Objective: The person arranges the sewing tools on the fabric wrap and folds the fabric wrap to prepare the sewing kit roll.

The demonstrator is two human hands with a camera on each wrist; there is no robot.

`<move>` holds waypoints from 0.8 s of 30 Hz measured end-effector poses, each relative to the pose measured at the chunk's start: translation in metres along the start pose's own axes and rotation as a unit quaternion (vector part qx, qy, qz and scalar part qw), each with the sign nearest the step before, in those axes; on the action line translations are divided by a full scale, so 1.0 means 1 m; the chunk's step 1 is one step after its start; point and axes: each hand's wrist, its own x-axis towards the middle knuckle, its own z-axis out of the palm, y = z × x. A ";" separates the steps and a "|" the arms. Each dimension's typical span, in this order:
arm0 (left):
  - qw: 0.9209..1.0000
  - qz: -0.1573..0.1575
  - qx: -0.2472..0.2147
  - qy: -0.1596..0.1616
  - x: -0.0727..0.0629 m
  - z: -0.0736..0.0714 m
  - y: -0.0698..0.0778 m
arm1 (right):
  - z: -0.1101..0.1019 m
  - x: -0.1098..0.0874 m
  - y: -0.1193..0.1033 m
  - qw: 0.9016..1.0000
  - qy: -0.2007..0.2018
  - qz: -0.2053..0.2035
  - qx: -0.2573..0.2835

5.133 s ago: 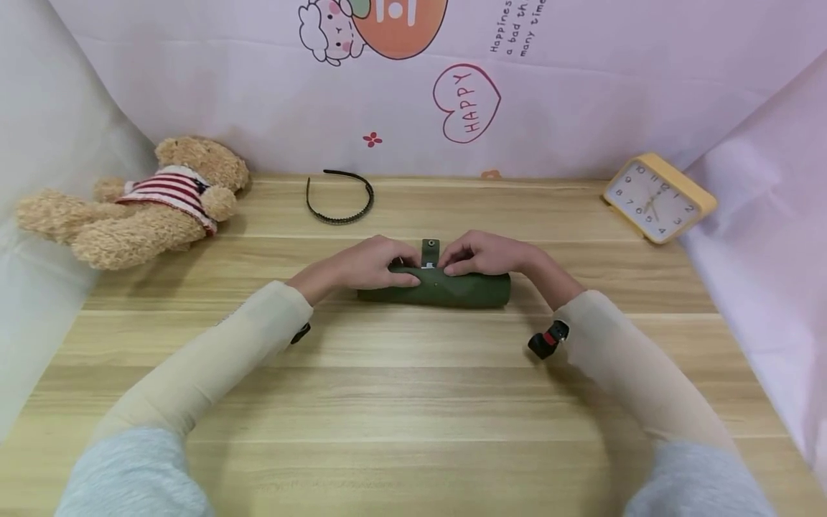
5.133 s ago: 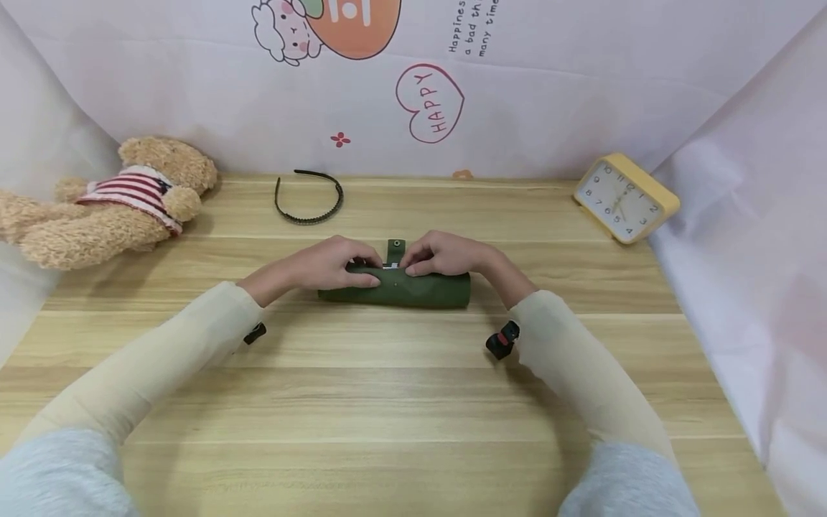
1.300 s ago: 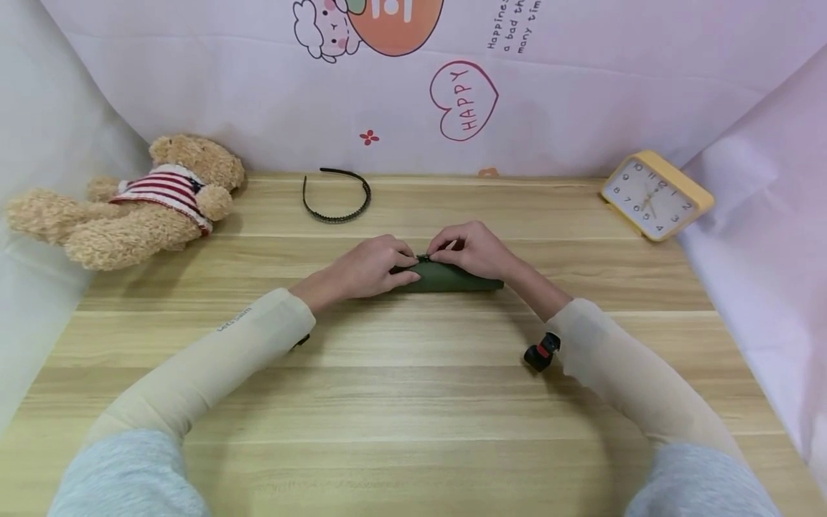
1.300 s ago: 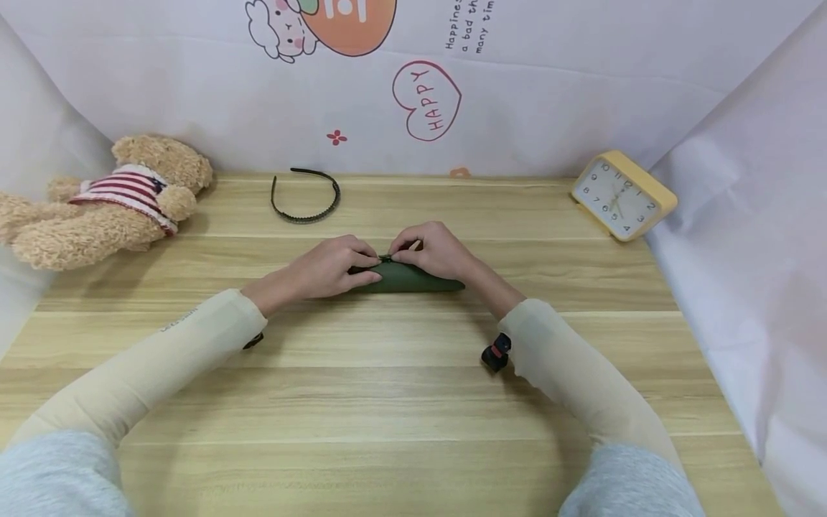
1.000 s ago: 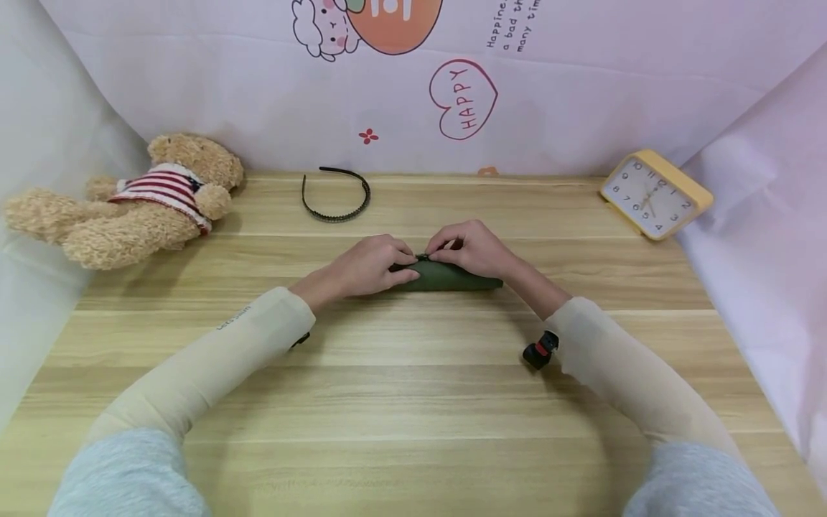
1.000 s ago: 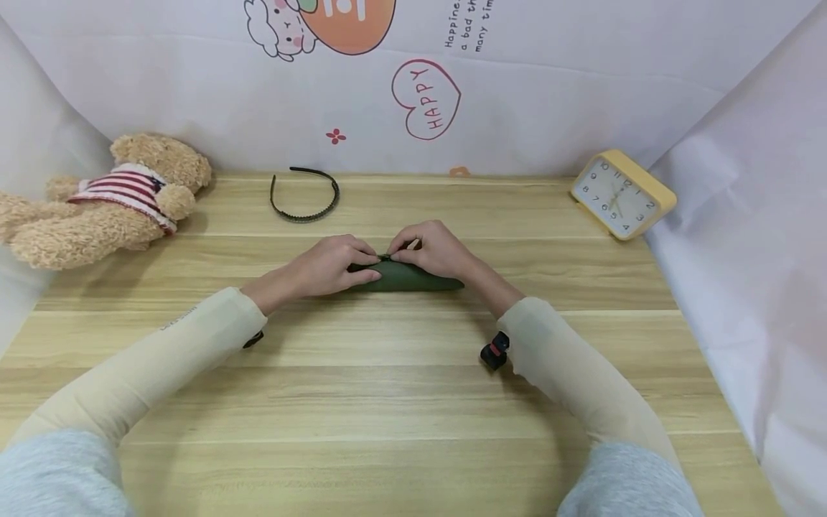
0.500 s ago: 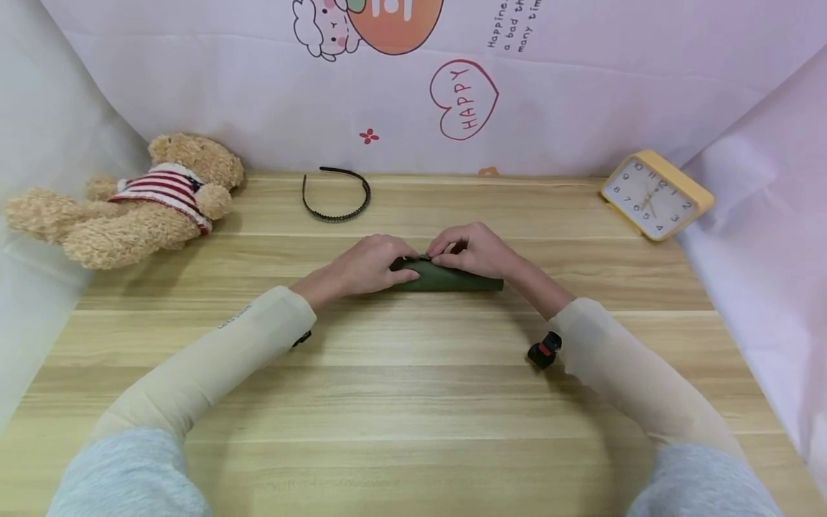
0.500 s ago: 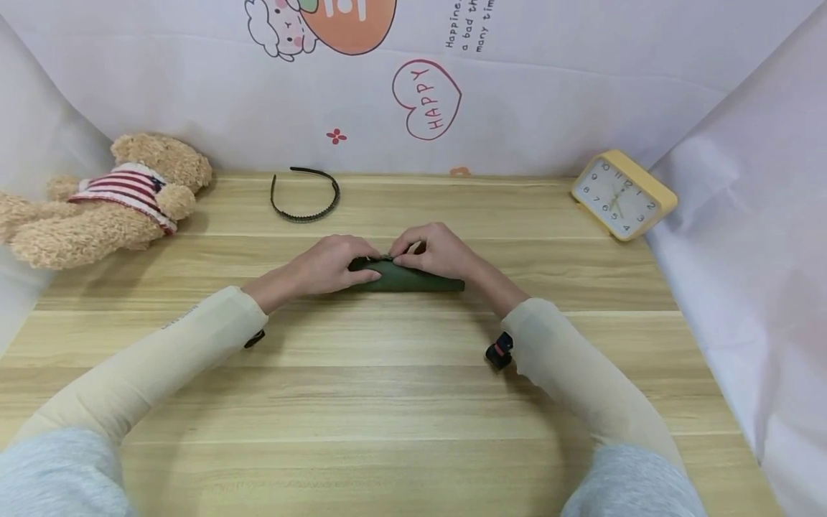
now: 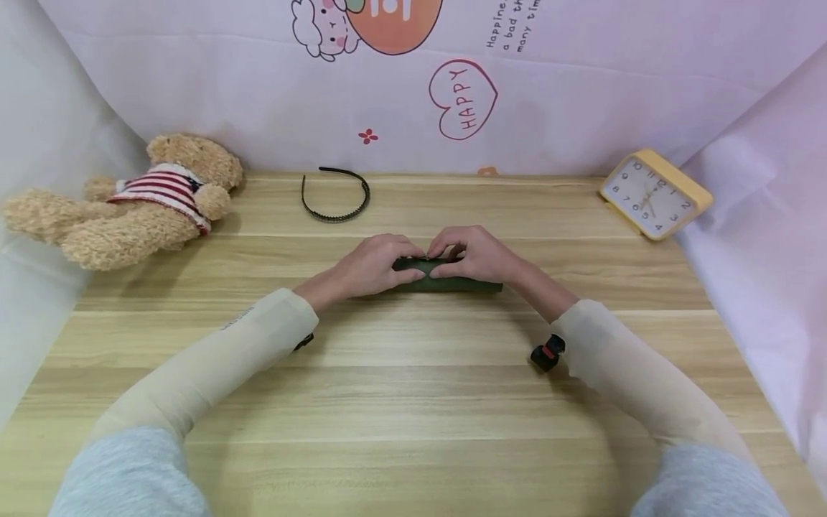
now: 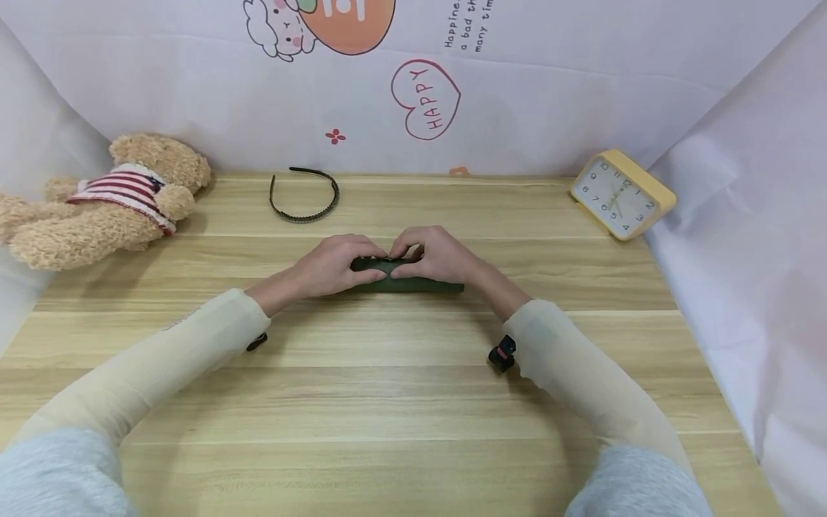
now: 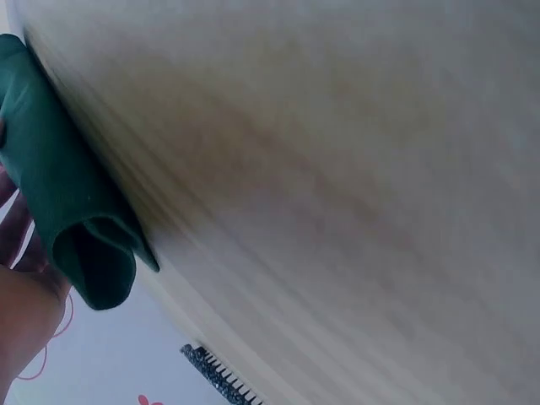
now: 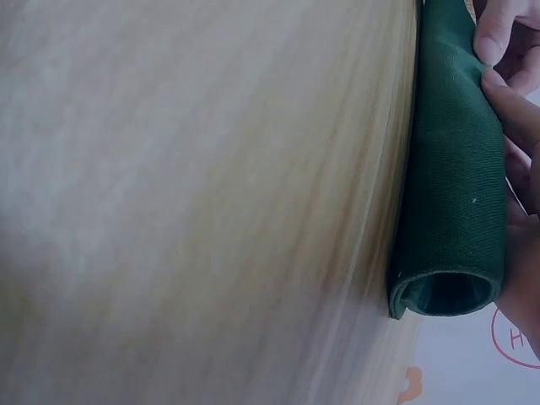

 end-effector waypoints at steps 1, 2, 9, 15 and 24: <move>1.000 0.000 -0.004 0.004 0.001 0.000 0.000 | 0.000 0.000 0.000 1.000 0.002 -0.001 0.000; 1.000 0.001 -0.007 0.008 0.002 0.001 0.000 | 0.000 0.000 0.000 1.000 0.002 -0.001 0.002; 1.000 -0.006 -0.024 0.018 0.005 -0.002 0.001 | -0.001 0.002 -0.001 1.000 0.009 -0.001 0.011; 0.999 -0.008 -0.036 0.028 0.006 -0.003 0.001 | -0.002 0.004 0.000 1.000 0.013 -0.001 0.010; 0.998 0.014 -0.046 0.028 0.004 0.003 -0.002 | 0.000 0.001 -0.001 1.000 -0.002 -0.004 0.001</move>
